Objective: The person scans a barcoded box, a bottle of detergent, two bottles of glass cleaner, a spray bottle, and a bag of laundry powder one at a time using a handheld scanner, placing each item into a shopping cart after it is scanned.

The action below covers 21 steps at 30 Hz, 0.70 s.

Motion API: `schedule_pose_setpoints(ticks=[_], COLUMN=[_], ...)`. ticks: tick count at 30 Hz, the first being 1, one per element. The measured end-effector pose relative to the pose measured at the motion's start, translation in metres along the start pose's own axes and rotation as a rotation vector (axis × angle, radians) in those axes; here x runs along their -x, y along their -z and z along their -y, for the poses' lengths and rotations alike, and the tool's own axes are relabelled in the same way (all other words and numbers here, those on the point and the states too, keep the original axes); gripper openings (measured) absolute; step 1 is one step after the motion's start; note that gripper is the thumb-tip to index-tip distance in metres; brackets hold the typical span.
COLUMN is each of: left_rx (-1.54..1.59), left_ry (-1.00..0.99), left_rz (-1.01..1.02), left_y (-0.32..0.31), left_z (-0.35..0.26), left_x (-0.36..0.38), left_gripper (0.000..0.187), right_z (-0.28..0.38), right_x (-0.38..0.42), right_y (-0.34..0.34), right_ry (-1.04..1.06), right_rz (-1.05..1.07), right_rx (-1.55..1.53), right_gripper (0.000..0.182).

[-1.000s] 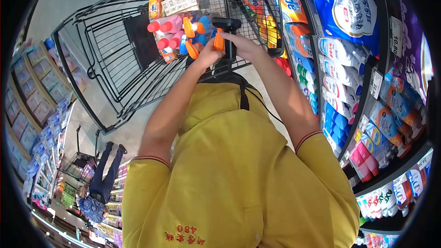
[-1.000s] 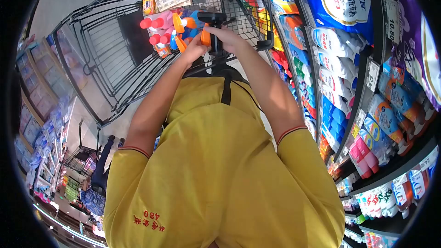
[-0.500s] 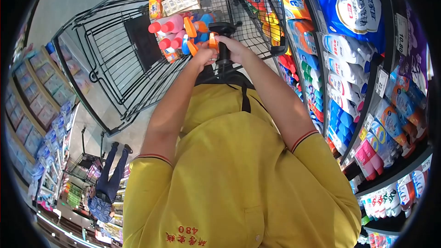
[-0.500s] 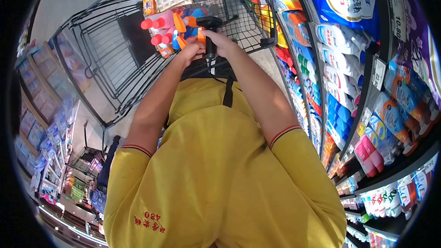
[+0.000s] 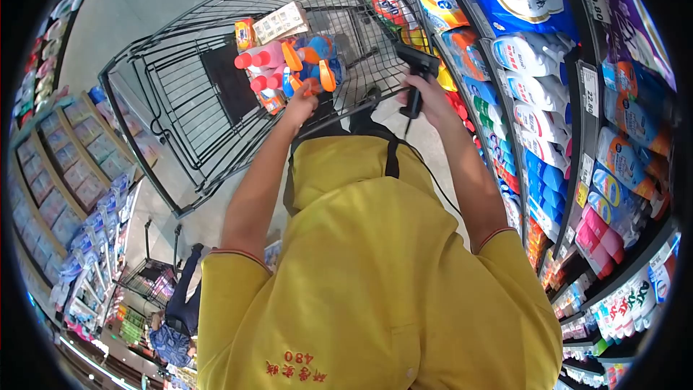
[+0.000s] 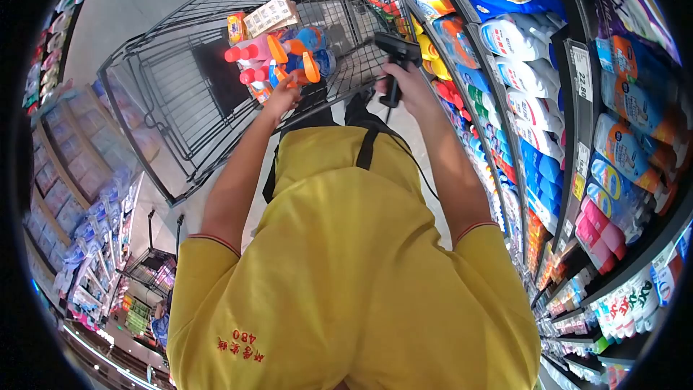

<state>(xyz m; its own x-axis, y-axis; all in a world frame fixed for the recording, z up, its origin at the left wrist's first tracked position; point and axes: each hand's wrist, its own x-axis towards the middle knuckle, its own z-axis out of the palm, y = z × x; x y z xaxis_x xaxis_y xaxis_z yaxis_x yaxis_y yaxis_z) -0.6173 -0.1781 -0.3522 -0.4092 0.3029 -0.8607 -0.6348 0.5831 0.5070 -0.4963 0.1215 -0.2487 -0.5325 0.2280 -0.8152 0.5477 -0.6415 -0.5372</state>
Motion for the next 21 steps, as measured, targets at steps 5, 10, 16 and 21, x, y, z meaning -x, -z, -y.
schedule_pose_setpoints(ticks=[5,10,16,21], left_rx=[-0.636,-0.722,-0.797,-0.798], left_ry=[-0.385,-0.293,-0.327,-0.332], left_rz=[-0.073,-0.133,-0.079,-0.029], left_y=[0.012,0.009,0.008,0.011], left_z=[0.011,-0.002,-0.011,-0.014], left_x=[0.065,0.096,0.099,0.099], left_gripper=[0.057,0.056,0.053,0.049], right_z=[-0.022,-0.029,-0.031,-0.009], right_x=[0.006,0.0,-0.033,-0.028], right_y=[0.055,0.048,0.067,0.06], right_ry=[0.353,0.349,0.416,0.395], right_rz=[-0.346,-0.258,-0.119,-0.123], right_rx=[0.326,0.441,0.417,0.576], right_gripper=[0.034,0.042,0.037,0.05])
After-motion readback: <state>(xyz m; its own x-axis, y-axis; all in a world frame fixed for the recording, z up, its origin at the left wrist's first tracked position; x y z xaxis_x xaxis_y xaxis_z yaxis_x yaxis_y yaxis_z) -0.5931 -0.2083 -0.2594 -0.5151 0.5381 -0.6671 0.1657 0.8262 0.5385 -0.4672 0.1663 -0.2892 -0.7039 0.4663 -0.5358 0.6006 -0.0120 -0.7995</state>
